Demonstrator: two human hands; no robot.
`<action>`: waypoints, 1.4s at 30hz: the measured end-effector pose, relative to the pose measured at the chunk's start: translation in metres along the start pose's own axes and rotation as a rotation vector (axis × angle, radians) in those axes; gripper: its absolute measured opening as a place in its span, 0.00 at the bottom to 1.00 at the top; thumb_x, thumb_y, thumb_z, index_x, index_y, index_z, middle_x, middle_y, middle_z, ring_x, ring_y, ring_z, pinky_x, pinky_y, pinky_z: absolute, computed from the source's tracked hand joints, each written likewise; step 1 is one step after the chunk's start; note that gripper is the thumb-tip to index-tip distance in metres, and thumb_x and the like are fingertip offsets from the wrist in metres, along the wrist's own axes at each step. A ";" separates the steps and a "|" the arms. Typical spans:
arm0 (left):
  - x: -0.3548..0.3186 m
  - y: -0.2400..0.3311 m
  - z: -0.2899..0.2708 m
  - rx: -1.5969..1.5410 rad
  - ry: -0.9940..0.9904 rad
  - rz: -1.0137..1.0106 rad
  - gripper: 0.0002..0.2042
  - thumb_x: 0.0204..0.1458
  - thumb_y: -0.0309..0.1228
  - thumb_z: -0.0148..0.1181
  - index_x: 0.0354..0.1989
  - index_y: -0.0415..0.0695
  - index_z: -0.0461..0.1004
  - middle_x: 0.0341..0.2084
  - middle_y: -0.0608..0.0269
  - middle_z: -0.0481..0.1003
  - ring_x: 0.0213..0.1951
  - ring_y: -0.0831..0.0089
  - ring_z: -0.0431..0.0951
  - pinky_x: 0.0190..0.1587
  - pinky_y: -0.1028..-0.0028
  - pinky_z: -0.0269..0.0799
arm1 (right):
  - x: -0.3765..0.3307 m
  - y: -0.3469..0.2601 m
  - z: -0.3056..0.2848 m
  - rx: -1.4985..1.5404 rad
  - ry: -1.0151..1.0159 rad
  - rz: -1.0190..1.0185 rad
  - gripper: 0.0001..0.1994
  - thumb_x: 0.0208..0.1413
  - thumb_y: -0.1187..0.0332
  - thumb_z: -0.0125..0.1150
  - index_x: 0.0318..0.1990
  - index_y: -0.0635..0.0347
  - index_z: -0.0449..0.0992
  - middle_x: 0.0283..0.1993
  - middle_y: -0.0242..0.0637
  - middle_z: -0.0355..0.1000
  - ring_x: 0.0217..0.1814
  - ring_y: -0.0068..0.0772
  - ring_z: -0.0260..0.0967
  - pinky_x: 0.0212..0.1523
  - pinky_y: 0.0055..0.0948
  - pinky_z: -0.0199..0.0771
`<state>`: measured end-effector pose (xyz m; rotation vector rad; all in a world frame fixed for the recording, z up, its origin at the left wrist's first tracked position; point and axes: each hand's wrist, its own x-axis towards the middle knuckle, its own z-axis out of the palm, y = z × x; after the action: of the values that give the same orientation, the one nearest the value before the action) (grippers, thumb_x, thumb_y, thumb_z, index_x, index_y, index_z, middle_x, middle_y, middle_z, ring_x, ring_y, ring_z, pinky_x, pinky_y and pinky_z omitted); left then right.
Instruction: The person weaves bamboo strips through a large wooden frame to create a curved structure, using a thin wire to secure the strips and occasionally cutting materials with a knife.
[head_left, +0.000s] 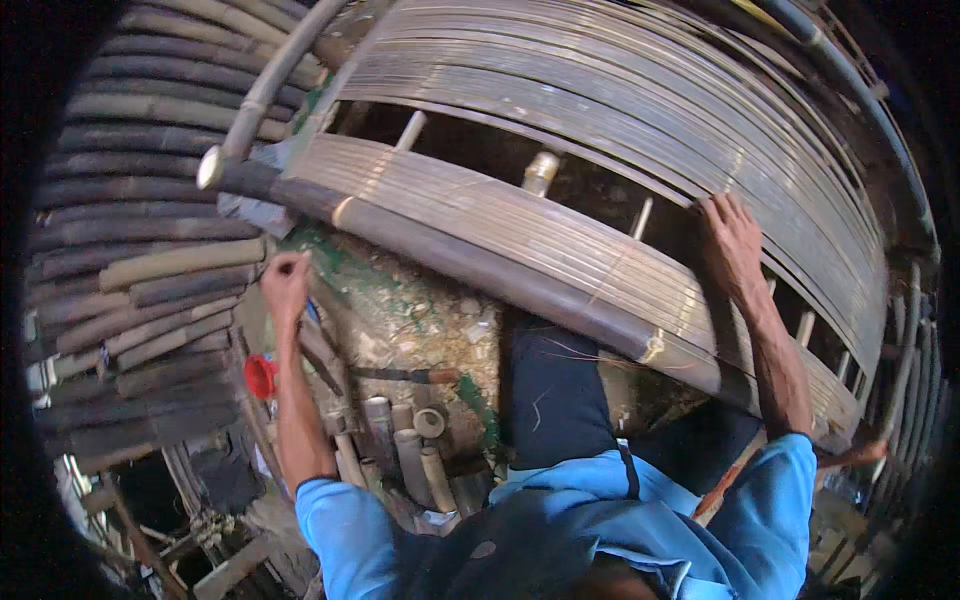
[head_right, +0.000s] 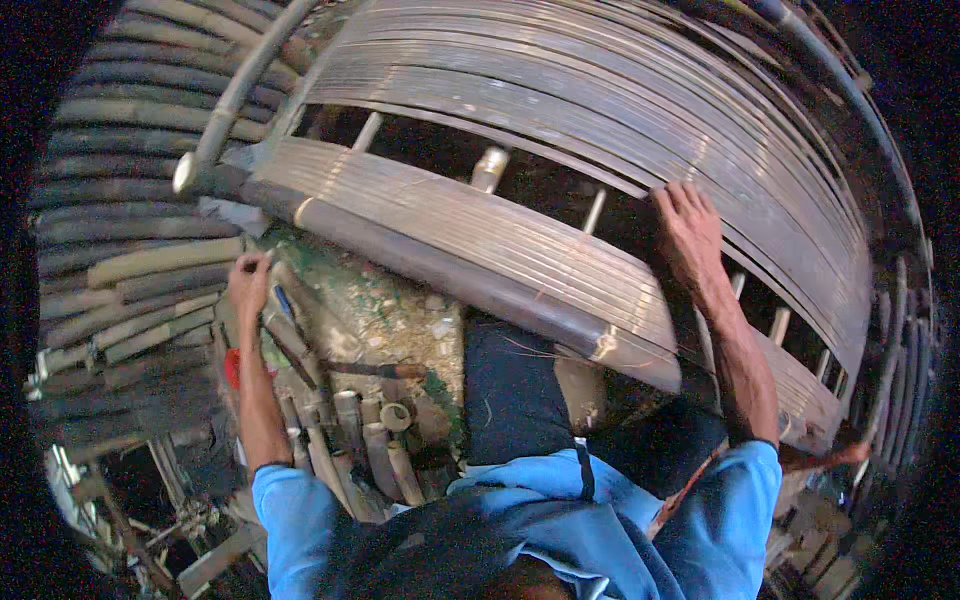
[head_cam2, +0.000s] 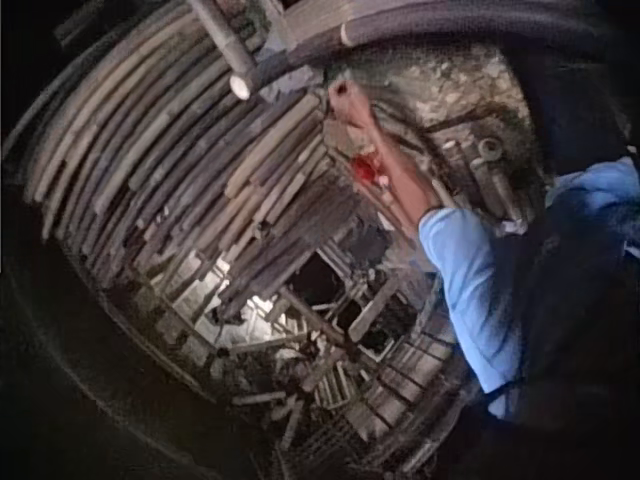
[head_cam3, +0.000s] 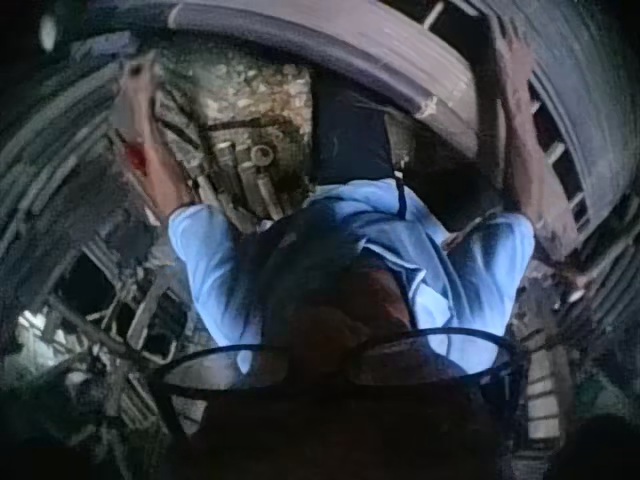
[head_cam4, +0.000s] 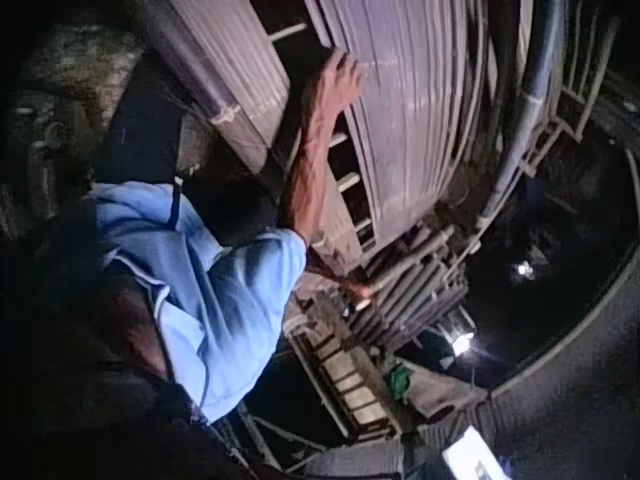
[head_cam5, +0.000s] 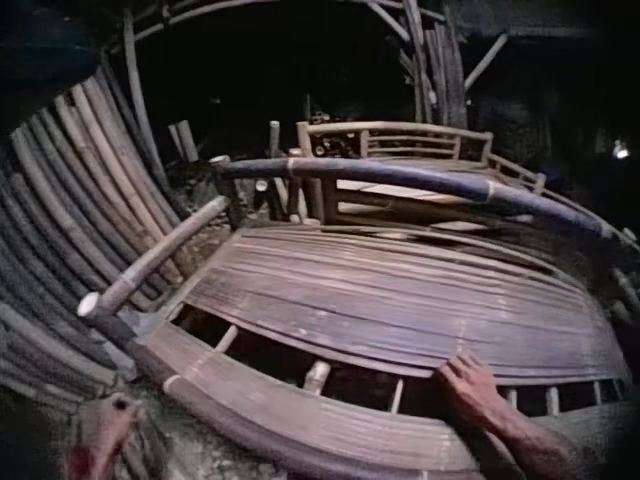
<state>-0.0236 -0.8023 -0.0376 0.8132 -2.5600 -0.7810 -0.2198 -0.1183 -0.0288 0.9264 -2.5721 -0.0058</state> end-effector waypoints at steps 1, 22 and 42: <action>0.000 0.025 0.009 0.034 0.037 0.038 0.15 0.55 0.41 0.73 0.36 0.39 0.83 0.32 0.56 0.84 0.36 0.66 0.82 0.46 0.66 0.75 | -0.001 -0.002 -0.002 -0.032 0.078 -0.016 0.16 0.53 0.74 0.61 0.51 0.56 0.76 0.48 0.41 0.74 0.54 0.48 0.74 0.46 0.43 0.77; 0.003 0.295 0.220 0.033 -0.198 0.888 0.40 0.44 0.62 0.75 0.56 0.40 0.76 0.54 0.44 0.71 0.59 0.45 0.71 0.64 0.50 0.67 | -0.009 -0.001 -0.016 0.269 -0.048 0.174 0.20 0.58 0.79 0.62 0.58 0.56 0.74 0.53 0.47 0.74 0.53 0.55 0.75 0.47 0.44 0.78; -0.003 0.294 0.223 -0.001 -0.110 1.129 0.30 0.52 0.64 0.65 0.31 0.44 0.73 0.24 0.59 0.67 0.31 0.58 0.69 0.39 0.59 0.62 | -0.012 0.010 -0.064 0.609 -0.088 0.285 0.16 0.59 0.67 0.74 0.54 0.56 0.84 0.29 0.44 0.75 0.25 0.38 0.73 0.27 0.37 0.72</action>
<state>-0.2492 -0.5102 -0.0393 -0.6965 -2.5188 -0.4250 -0.1934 -0.0951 0.0269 0.7427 -2.8116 0.8731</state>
